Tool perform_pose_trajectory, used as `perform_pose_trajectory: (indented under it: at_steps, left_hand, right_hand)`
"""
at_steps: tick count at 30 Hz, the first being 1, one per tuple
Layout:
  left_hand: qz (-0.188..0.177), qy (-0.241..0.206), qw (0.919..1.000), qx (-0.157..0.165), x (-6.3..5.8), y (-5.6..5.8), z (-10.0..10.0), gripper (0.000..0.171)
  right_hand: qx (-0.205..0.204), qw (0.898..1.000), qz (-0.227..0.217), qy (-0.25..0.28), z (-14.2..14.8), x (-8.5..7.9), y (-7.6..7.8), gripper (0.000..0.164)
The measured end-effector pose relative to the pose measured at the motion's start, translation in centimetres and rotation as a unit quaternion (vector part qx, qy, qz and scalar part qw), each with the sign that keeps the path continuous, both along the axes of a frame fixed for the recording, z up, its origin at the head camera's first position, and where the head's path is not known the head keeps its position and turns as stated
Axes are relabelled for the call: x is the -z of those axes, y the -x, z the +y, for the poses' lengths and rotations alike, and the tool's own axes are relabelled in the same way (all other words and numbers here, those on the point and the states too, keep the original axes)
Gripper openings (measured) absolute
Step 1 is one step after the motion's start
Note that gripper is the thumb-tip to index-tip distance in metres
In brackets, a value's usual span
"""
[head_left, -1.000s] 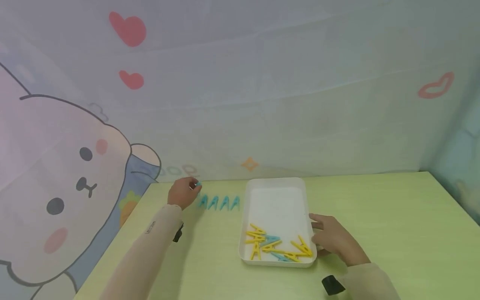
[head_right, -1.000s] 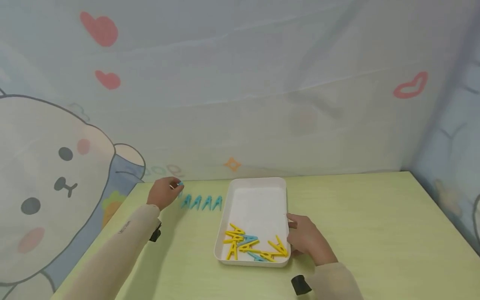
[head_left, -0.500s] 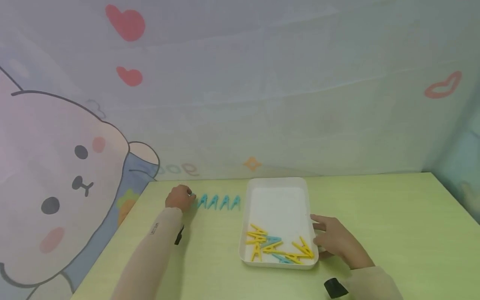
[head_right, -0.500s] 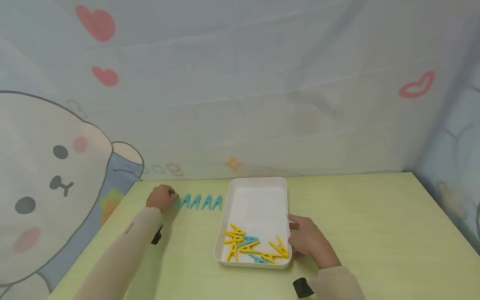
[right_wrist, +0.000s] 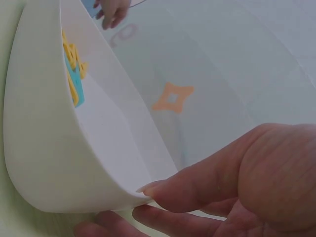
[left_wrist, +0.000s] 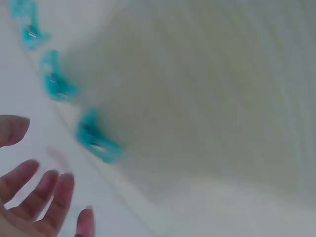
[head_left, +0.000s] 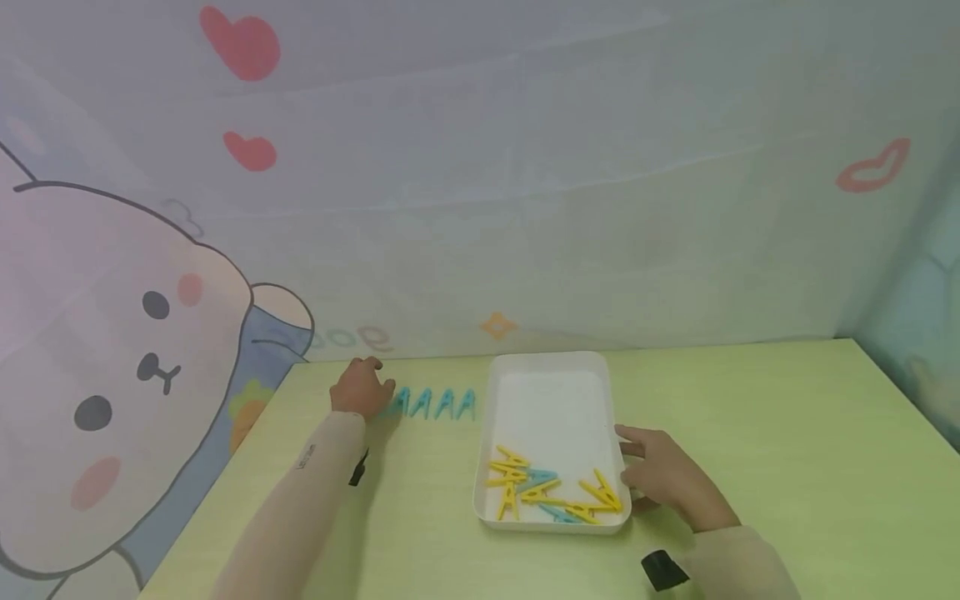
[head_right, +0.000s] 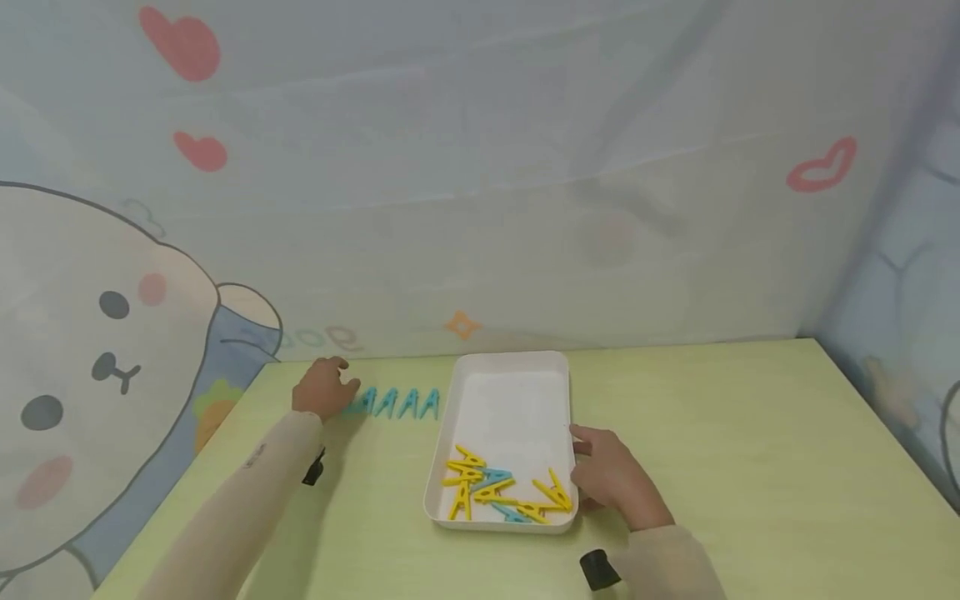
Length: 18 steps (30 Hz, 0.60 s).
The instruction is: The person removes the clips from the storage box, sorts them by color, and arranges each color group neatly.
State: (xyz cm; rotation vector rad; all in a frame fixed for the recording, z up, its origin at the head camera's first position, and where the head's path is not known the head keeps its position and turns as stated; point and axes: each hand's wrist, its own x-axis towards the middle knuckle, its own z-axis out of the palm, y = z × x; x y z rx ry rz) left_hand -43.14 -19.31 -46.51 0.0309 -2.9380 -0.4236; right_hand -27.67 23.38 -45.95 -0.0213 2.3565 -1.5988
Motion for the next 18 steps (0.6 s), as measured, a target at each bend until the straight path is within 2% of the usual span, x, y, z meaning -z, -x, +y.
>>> perform_pose_trajectory:
  at_steps: [2, 4, 6, 8, 13, 18]
  left_hand:
    - [0.036, -0.012, 0.9989, 0.028, -0.8, -0.2, 0.9, 0.049]
    - [0.073, -0.026, 0.9946, 0.068, -1.7, -0.6, 2.3, 0.048]
    - [0.104, -0.045, 0.9868, 0.115, -2.6, -1.1, 3.9, 0.046]
    - [0.129, -0.064, 0.9753, 0.167, -3.3, -1.8, 5.6, 0.045]
    - [0.141, -0.082, 0.9430, 0.290, -5.1, -4.0, 9.9, 0.044]
    - [0.109, -0.076, 0.9163, 0.378, -5.8, -6.2, 12.6, 0.036]
  right_hand:
    - [-0.001, 1.000, -0.001, 0.004, -0.2, -0.2, 0.0, 0.076]
    - [-0.002, 1.000, 0.000, 0.007, -0.3, -0.3, 0.1, 0.075]
    - [-0.003, 1.000, 0.001, 0.008, -0.4, -0.3, 0.2, 0.075]
    - [-0.004, 1.000, 0.001, 0.010, -0.4, -0.3, 0.2, 0.075]
    - [-0.002, 1.000, -0.001, 0.009, -0.4, -0.2, 0.4, 0.075]
    - [0.000, 1.000, -0.002, 0.004, -0.5, -0.3, 0.4, 0.075]
